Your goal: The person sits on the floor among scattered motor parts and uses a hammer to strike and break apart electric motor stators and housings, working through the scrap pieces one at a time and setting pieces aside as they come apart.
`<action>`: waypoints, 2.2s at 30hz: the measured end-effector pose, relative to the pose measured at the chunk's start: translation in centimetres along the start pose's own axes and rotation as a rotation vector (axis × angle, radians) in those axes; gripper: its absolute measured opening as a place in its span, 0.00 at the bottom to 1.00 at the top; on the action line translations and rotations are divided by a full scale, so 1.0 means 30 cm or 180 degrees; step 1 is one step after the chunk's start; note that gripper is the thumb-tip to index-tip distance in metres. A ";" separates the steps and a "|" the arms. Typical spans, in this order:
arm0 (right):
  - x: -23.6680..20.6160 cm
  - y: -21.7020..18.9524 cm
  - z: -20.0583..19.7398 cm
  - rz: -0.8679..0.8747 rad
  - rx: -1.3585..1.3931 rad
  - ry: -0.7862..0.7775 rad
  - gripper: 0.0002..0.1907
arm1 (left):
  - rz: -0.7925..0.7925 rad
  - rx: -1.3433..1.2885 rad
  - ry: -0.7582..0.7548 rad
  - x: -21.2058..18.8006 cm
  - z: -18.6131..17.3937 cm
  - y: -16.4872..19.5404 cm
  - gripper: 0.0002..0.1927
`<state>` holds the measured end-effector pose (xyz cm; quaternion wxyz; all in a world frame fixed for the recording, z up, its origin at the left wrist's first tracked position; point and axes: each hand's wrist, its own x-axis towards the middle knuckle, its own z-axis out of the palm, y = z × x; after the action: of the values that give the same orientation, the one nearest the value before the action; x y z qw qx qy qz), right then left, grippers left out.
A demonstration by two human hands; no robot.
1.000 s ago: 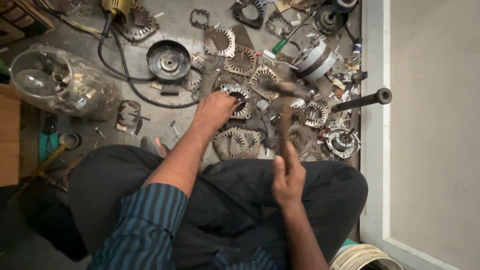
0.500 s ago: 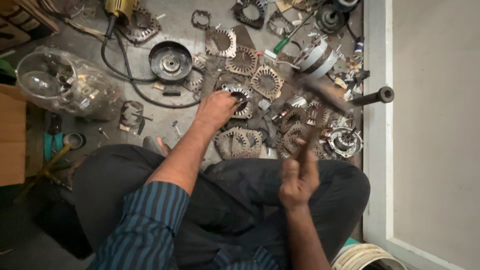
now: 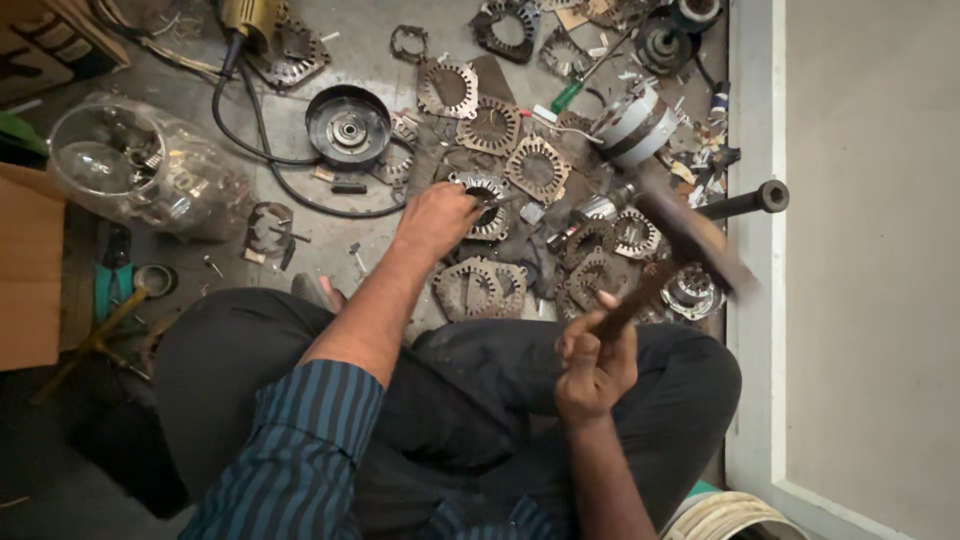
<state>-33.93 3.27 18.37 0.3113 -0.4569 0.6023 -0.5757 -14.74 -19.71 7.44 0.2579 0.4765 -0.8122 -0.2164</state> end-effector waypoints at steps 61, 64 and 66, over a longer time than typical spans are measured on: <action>0.165 0.030 0.015 0.2361 0.0900 0.0055 0.22 | -0.1339 -0.1803 0.0876 0.063 -0.024 0.188 0.26; 0.165 0.042 0.019 0.2215 0.0986 0.0011 0.22 | -0.1155 -0.2836 0.1378 0.054 -0.034 0.157 0.29; 0.167 0.048 0.019 0.2219 0.1009 0.0035 0.22 | -0.1056 -0.2717 0.1312 0.079 -0.045 0.127 0.28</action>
<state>-35.62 -1.65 17.64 0.5520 -0.1677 0.6267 -0.5238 -17.40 -20.22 11.28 0.5470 0.4841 -0.4967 -0.4688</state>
